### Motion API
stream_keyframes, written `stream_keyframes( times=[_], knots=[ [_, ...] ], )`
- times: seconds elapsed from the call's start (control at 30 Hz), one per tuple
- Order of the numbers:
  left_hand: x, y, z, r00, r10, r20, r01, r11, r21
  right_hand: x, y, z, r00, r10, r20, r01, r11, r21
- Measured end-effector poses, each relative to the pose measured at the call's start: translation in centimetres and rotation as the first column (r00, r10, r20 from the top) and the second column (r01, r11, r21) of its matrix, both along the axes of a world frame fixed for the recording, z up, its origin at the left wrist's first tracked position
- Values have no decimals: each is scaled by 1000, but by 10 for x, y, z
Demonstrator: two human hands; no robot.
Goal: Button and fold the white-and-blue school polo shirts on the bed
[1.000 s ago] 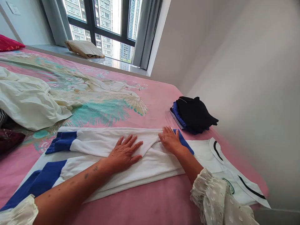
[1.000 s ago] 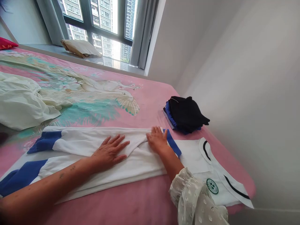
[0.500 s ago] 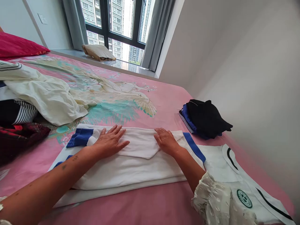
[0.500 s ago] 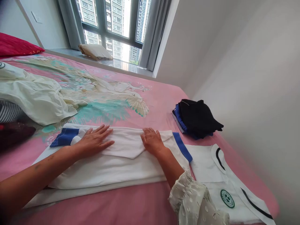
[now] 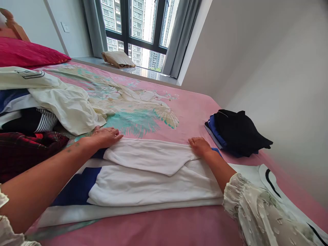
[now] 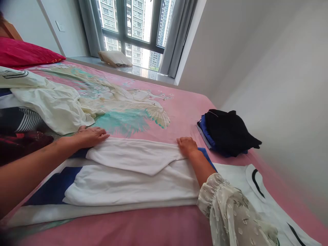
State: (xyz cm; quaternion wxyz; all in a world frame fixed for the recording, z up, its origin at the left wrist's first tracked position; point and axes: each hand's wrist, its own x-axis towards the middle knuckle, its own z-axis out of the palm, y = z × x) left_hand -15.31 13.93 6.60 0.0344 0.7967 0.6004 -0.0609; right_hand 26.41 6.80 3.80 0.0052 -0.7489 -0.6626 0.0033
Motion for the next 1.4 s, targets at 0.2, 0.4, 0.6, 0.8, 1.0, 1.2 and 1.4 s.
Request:
stream_keyframes(
  times=[0.2,0.4,0.6,0.8,1.0,1.2,1.4],
  knots=[
    [-23,6,-23,996,-80,-48,82,996,40,1,-2,-15,999,34,6,-34,999,-19],
    [-24,-5,-21,996,13,92,-33,975,222,-15,-3,-7,994,-107,17,106,994,41],
    [25,-57,-31,890,-409,203,364,904,223,-92,-14,0,904,378,-201,-349,922,166],
    [38,-92,-42,910,-328,253,350,936,-45,-122,-37,-18,917,342,-206,-375,915,-150],
    [-17,-38,-17,886,9,463,-39,998,55,-121,-37,-17,925,346,-155,-370,913,-171],
    [-73,1,-27,802,216,556,-219,974,-61,-122,-38,-26,925,372,-75,-378,919,-115],
    [-78,-10,-36,619,223,753,-264,962,-68,-124,-40,-26,927,373,-32,-374,921,-108]
  ],
)
